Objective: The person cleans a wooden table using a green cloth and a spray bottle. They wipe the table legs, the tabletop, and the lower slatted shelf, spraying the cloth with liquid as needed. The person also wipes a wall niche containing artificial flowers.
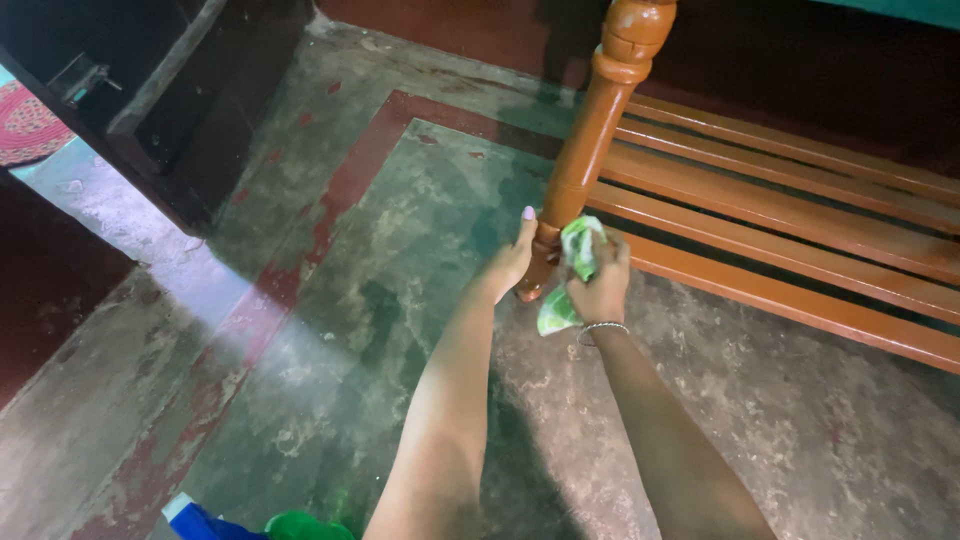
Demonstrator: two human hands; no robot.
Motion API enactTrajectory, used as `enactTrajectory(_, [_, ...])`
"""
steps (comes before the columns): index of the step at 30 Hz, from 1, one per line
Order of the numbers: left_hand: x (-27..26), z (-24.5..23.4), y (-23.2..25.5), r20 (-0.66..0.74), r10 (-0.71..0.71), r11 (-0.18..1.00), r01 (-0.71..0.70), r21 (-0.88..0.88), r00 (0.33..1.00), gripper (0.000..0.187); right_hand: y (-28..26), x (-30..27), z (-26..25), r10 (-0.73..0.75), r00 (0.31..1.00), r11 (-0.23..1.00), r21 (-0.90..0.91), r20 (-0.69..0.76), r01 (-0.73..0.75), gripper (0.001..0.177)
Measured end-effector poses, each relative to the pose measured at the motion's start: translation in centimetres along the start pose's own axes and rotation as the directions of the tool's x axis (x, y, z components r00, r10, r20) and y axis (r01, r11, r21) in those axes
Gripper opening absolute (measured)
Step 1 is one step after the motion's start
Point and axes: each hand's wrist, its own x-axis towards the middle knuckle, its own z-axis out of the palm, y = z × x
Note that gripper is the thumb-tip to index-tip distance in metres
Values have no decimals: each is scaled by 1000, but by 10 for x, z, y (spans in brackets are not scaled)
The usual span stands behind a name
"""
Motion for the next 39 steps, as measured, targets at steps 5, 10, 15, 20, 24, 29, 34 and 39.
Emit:
enactTrajectory(5, [2, 1, -5, 49, 99, 993, -96, -63, 994, 100, 16, 23, 8, -21, 997, 991, 128, -71, 30, 92])
enactTrajectory(10, [-7, -4, 1, 106, 115, 990, -105, -94, 988, 94, 15, 37, 22, 53, 930, 821, 515, 363, -247, 104])
enactTrajectory(15, [-12, -7, 9, 114, 65, 993, -52, -110, 991, 94, 24, 22, 35, 25, 952, 862, 476, 306, -176, 98])
enactTrajectory(20, [-8, -3, 3, 111, 70, 992, -57, -116, 991, 96, 19, 8, 45, 115, 957, 957, 227, 268, -179, 104])
enactTrajectory(24, [13, 9, -8, 46, -56, 998, 57, -21, 997, 110, 21, 8, 47, 45, 966, 977, 191, 256, -96, 103])
enactTrajectory(29, [15, 15, -6, 15, -18, 998, 17, 65, 1000, 111, 22, 3, 52, 57, 960, 975, 191, 274, -112, 103])
enactTrajectory(34, [0, 19, -2, 84, 74, 997, -75, 9, 994, 101, 19, -2, 59, 75, 962, 981, 153, 262, -118, 103])
enactTrajectory(39, [17, 27, -16, 176, 31, 999, -33, 7, 984, 96, -4, -11, 45, 12, 966, 970, 232, 258, -74, 95])
